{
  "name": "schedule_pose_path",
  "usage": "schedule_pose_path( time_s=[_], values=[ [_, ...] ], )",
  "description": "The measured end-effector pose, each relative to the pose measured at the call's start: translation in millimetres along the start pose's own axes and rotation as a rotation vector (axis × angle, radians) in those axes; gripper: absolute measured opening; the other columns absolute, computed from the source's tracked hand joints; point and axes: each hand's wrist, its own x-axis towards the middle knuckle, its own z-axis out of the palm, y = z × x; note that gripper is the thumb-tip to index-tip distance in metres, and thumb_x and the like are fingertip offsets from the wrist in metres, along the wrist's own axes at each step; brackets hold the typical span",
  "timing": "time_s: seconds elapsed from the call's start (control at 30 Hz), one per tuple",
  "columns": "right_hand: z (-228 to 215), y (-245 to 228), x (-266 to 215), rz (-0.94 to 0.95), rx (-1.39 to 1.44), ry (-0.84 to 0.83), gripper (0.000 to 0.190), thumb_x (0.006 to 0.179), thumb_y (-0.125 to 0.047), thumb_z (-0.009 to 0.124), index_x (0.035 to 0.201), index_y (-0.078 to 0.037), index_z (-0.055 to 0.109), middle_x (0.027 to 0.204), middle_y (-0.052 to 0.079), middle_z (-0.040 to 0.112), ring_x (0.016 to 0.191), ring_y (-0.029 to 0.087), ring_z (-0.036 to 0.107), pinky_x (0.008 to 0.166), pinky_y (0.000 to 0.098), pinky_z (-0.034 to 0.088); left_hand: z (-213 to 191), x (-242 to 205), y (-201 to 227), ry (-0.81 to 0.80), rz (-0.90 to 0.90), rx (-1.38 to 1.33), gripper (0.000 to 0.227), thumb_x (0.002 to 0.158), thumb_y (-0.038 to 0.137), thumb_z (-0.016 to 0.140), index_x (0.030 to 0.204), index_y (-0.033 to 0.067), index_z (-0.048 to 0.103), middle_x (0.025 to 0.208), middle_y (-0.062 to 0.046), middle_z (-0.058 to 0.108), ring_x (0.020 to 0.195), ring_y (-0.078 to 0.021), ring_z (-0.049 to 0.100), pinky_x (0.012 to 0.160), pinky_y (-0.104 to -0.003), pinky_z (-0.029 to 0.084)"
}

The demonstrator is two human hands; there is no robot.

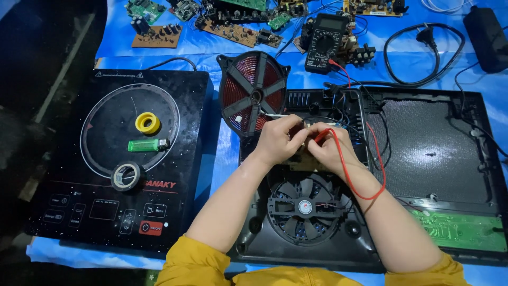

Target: Testing components on a circuit board inside an induction cooker using a multimeter

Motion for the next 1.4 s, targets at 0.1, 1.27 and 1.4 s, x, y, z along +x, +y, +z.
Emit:
schedule_pose_path(
  time_s=[0.1, 1.27, 1.4],
  values=[
    [-5.0, -11.7, -1.1, 0.005, 0.025, -0.009, 0.016, 0.080, -0.010, 0.071, 0.094, -0.014, 0.077, 0.078, 0.013, 0.073, 0.079, 0.032, 0.072, 0.069, 0.0375, 0.057, 0.8, -1.9, -7.2, -0.037, -0.059, 0.008, 0.010, 0.096, 0.022, 0.069, 0.095, 0.0122, 0.071, 0.071, -0.011, 0.072, 0.067, -0.0332, 0.071, 0.060, -0.039, 0.058],
    [-7.7, -15.1, 2.2, 0.160, -0.002, -0.053, 0.012, 0.083, -0.018, 0.077, 0.094, -0.014, 0.078, 0.077, 0.013, 0.074, 0.080, 0.030, 0.072, 0.070, 0.0381, 0.057, -2.0, 3.6, -8.1, 0.014, -0.346, -0.162, 0.012, 0.091, 0.019, 0.077, 0.097, 0.0080, 0.074, 0.072, -0.012, 0.075, 0.061, -0.0202, 0.073, 0.055, -0.029, 0.057],
    [-8.7, -11.8, 4.5, 0.085, -0.020, -0.061, 0.018, 0.080, -0.007, 0.073, 0.096, -0.009, 0.080, 0.078, 0.020, 0.073, 0.081, 0.038, 0.072, 0.073, 0.0413, 0.058, -3.0, 0.1, 7.1, -0.014, -0.140, -0.069, 0.016, 0.088, 0.021, 0.080, 0.094, 0.0076, 0.073, 0.069, -0.012, 0.074, 0.065, -0.0280, 0.074, 0.059, -0.035, 0.057]
  ],
)
